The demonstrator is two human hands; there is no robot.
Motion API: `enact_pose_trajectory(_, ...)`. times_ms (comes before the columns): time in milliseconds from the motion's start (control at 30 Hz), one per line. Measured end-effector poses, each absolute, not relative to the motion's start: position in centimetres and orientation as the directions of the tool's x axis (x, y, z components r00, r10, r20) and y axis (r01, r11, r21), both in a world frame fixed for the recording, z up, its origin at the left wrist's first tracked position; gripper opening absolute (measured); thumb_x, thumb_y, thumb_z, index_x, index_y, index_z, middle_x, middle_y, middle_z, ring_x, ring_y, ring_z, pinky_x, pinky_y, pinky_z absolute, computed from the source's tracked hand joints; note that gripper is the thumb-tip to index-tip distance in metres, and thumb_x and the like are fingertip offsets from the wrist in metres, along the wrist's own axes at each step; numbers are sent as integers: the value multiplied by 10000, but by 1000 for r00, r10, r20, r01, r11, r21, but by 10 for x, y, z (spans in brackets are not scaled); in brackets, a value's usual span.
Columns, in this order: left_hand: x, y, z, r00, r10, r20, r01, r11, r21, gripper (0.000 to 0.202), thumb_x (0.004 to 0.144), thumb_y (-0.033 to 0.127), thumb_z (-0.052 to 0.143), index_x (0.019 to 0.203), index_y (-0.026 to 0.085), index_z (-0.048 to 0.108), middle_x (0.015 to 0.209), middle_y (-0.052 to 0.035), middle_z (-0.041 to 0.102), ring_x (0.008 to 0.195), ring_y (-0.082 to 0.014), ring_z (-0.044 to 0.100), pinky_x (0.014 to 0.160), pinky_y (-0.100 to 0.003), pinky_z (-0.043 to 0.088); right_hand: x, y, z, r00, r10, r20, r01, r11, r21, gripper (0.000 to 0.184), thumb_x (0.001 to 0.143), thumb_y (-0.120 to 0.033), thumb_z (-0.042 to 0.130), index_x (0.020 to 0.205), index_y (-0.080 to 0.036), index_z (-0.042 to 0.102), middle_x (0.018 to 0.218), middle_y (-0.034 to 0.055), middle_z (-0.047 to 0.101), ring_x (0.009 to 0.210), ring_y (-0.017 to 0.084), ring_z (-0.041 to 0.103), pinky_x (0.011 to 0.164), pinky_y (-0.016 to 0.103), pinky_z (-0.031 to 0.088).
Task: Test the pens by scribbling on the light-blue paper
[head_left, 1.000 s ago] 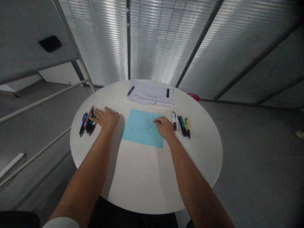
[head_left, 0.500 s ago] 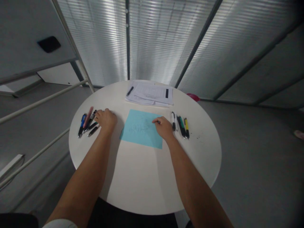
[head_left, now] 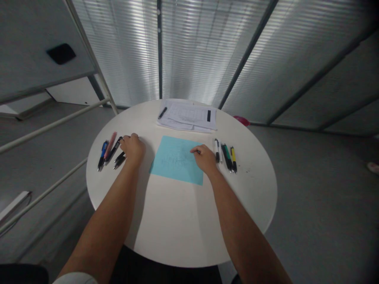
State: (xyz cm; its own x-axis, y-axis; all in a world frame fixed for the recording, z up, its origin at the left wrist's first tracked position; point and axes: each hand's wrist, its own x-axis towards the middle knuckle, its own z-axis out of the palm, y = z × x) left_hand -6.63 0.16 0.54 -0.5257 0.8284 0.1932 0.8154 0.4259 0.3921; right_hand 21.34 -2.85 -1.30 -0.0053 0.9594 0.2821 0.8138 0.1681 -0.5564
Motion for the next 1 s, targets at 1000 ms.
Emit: enact_pose_trajectory(1000, -65, -7, 19, -524, 826, 207, 834, 449, 319, 354, 868, 264, 454, 1112, 160, 689, 1189, -204, 633, 1168, -376, 504, 943, -501, 336, 212, -29, -11, 1, 965, 262, 819, 150, -554, 241, 835, -137, 516, 836, -241, 734, 958, 24, 678, 913, 180, 632, 855, 324, 450)
